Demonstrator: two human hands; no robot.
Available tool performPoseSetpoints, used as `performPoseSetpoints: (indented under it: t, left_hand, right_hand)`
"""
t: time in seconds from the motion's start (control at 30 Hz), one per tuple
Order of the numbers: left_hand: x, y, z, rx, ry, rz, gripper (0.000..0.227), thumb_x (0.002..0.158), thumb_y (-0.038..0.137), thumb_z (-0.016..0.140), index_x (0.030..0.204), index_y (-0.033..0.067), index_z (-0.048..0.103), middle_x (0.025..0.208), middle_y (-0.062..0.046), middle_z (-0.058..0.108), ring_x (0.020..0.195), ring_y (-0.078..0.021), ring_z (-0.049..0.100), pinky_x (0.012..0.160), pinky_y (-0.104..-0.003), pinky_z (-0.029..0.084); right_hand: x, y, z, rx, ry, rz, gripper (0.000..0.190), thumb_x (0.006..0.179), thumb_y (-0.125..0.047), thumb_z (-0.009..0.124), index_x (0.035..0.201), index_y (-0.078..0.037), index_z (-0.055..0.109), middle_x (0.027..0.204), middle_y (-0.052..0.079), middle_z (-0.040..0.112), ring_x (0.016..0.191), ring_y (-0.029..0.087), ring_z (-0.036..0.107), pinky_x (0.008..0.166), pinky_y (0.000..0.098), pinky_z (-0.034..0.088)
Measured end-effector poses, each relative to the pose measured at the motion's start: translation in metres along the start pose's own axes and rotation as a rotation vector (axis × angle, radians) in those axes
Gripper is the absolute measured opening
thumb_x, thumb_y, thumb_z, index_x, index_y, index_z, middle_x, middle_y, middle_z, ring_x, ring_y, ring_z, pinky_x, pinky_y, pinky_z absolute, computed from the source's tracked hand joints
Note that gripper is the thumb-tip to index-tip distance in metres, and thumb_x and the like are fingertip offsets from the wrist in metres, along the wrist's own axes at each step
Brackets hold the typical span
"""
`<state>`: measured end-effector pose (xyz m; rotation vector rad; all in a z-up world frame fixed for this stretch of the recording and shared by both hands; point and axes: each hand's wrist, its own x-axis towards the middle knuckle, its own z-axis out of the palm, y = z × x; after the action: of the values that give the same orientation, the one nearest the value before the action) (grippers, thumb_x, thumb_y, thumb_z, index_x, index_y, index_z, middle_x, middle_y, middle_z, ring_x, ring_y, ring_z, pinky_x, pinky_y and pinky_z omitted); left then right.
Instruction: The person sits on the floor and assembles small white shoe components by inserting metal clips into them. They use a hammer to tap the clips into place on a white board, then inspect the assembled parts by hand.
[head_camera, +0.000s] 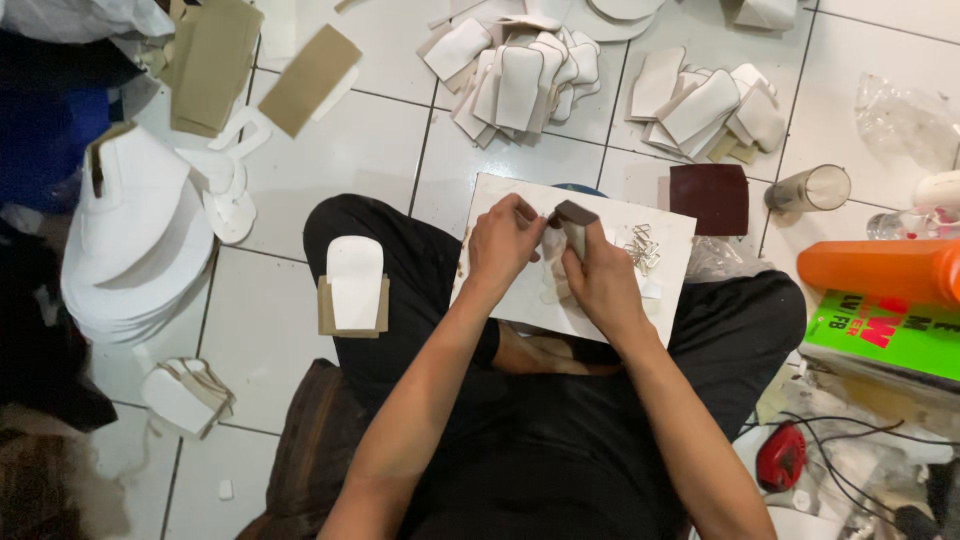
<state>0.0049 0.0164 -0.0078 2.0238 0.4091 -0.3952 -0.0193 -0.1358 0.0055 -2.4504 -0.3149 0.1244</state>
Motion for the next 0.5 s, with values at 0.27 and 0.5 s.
performPoseSetpoints:
  t: [0.27,0.5]
  left_hand:
    - [-0.01,-0.024,0.017,0.126,0.16,0.248,0.016,0.085,0.022,0.062,0.099,0.0202,0.068,0.069,-0.002,0.065,0.074,-0.028,0.068,0.072,-0.044,0.054]
    - [-0.002,-0.03,0.022,0.152,0.165,0.239,0.016,0.083,0.025,0.064,0.099,0.0239,0.069,0.068,0.0,0.064,0.075,-0.0277,0.068,0.072,-0.045,0.055]
  right_hand:
    - [-0.004,0.012,0.001,-0.008,0.041,-0.082,0.038,0.086,-0.013,0.057,0.122,-0.011,0.047,0.075,0.022,0.065,0.071,0.042,0.066,0.064,0.0513,0.052]
    - [-0.008,0.03,0.007,0.015,-0.007,-0.073,0.037,0.085,-0.012,0.057,0.121,-0.008,0.05,0.071,0.025,0.065,0.07,0.045,0.065,0.065,0.0536,0.051]
